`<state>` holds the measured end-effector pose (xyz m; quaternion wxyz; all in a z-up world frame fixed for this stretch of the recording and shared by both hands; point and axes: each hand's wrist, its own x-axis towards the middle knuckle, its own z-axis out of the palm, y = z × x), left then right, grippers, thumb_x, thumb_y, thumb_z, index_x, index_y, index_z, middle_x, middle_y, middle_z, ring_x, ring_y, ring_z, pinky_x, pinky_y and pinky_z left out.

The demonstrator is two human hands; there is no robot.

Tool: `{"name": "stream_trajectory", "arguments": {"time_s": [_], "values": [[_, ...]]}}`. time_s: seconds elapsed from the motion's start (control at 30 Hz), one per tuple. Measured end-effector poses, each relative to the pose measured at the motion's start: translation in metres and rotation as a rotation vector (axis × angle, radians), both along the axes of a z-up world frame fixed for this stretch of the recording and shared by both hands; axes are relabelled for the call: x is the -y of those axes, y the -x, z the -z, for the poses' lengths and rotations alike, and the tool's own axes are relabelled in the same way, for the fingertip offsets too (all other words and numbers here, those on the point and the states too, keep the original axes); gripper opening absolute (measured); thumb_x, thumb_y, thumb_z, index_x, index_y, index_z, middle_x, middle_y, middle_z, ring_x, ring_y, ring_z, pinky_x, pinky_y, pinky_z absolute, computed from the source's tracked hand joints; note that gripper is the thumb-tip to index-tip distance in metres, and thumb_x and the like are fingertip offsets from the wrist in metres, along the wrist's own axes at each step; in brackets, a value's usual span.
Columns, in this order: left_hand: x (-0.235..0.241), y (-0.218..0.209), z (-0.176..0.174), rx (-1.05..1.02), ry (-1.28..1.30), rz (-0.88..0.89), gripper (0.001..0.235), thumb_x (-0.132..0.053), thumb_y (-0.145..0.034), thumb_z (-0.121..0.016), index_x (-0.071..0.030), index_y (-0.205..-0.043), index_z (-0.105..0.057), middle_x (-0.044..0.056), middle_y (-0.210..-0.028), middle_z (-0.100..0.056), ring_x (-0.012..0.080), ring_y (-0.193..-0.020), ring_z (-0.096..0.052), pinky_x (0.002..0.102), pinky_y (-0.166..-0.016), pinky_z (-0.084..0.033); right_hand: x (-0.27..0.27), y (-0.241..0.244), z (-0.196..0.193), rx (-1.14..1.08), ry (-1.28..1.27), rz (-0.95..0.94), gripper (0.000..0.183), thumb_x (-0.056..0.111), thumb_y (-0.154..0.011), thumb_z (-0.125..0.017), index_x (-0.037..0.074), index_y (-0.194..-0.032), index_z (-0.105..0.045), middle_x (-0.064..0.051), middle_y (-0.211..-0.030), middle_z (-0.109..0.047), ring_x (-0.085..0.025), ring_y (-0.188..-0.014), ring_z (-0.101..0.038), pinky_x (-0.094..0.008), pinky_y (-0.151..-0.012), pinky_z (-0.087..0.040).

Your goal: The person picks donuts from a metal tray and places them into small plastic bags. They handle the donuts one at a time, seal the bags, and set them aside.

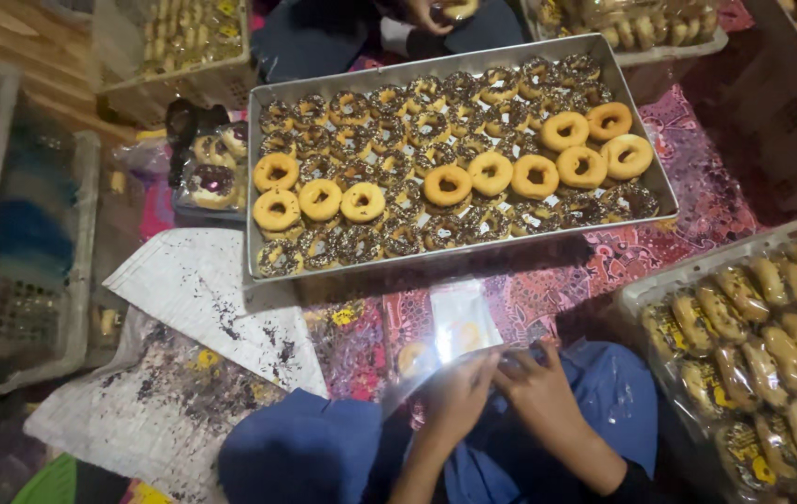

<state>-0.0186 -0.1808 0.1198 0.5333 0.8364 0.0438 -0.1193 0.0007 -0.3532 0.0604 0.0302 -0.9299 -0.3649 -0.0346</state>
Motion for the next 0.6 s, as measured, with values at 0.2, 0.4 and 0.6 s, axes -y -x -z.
{"name": "stream_trajectory", "arguments": {"time_s": [0.2, 0.4, 0.6], "values": [[0.012, 0.036, 0.005, 0.851, -0.122, 0.078, 0.029, -0.023, -0.109, -0.056, -0.009, -0.131, -0.069, 0.013, -0.132, -0.069, 0.0316, -0.126, -0.064, 0.043, -0.107, -0.047, -0.023, -0.01, -0.06, 0.171, -0.175, -0.031, 0.065, 0.031, -0.071, -0.066, 0.013, -0.133, -0.058, -0.017, -0.139, -0.06, -0.04, -0.136, -0.048, -0.068, -0.114, -0.014], [-0.052, 0.01, 0.082, 0.226, 1.595, -0.569, 0.023, -0.02, -0.111, -0.059, -0.006, -0.128, -0.066, 0.013, -0.119, -0.067, 0.0264, -0.111, -0.064, 0.034, -0.091, -0.05, -0.093, 0.012, -0.1, -0.44, -0.286, -0.153, 0.086, 0.049, -0.084, -0.073, 0.008, -0.154, -0.045, -0.02, -0.148, -0.051, -0.039, -0.139, -0.042, -0.069, -0.119, -0.005], [-0.197, 0.02, 0.142, 0.651, 1.756, -0.973, 0.02, -0.022, -0.111, -0.063, -0.005, -0.122, -0.063, 0.01, -0.108, -0.066, 0.0212, -0.1, -0.063, 0.03, -0.083, -0.053, -0.183, -0.138, -0.081, -0.646, -0.134, 0.267, 0.047, 0.053, -0.091, -0.069, 0.024, -0.128, -0.071, -0.018, -0.088, -0.077, -0.032, -0.078, -0.075, -0.04, -0.076, -0.058]]}}
